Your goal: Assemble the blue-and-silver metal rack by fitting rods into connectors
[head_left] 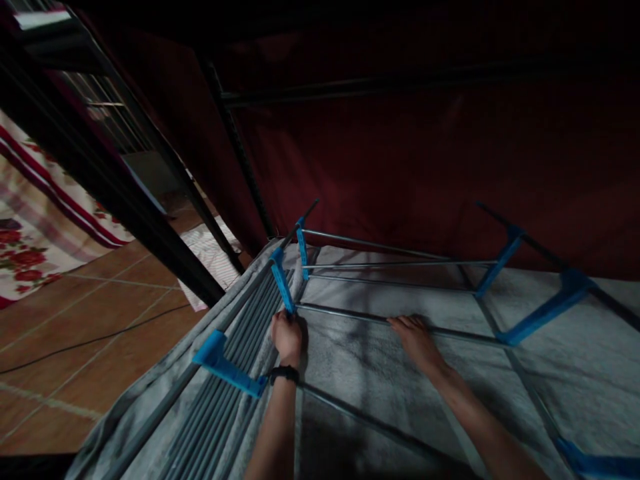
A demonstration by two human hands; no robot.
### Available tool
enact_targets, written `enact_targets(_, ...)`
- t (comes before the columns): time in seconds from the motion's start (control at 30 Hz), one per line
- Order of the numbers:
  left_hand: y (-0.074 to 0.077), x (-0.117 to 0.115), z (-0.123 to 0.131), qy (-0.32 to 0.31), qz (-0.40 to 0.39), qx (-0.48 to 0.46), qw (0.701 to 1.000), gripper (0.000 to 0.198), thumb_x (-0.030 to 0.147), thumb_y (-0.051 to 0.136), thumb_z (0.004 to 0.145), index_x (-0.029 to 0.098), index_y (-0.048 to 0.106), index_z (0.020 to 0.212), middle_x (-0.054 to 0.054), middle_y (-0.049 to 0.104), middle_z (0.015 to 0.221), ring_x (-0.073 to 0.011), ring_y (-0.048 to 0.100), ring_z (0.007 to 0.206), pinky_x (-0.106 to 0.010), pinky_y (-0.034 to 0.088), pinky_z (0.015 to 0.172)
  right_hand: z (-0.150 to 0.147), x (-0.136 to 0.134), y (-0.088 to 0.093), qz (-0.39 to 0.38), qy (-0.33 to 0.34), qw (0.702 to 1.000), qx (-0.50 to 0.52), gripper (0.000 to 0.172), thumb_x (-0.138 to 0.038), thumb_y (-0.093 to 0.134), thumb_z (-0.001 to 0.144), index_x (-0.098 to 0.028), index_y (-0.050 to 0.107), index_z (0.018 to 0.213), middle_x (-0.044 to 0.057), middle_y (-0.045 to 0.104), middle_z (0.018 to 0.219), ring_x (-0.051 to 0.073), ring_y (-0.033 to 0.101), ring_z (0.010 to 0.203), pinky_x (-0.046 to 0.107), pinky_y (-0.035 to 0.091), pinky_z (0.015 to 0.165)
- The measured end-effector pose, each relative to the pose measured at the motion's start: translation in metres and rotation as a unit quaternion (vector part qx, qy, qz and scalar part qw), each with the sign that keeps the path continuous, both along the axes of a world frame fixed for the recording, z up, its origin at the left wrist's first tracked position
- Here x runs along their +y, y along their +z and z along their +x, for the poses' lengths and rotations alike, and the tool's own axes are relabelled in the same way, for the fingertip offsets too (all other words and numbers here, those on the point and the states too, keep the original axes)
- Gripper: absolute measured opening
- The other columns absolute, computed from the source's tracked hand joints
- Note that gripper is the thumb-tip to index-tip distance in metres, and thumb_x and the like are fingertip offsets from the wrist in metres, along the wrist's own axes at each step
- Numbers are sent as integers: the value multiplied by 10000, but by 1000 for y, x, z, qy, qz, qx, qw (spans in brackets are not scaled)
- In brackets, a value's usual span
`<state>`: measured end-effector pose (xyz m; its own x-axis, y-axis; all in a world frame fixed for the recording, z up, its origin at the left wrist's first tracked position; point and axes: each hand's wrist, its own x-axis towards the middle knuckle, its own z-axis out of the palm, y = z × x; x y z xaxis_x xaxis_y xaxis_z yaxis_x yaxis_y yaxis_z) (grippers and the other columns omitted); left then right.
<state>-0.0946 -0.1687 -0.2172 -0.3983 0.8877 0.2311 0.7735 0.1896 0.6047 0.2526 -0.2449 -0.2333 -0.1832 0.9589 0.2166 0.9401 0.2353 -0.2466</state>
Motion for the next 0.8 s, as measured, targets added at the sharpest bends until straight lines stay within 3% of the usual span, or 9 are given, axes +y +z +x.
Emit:
enact_targets(0.3,-5,3,1,16,-11,37,999,175,142,511,940,139,652,1045,-101,637,984,-230,573,943,-339,422,871,9,-12,8,39,-9,999,-15,423,-45,435,985,-206,691,1282,82,726,1133,227,651,1046,384,434,950)
enact_targets(0.8,-9,7,-3,34,-20,-30,999,91,156,585,903,176,658,953,-60,641,998,-198,566,955,-278,402,826,-3,-25,-5,42,2,999,29,439,-46,445,975,-247,709,1262,61,736,1115,226,647,1029,387,449,952)
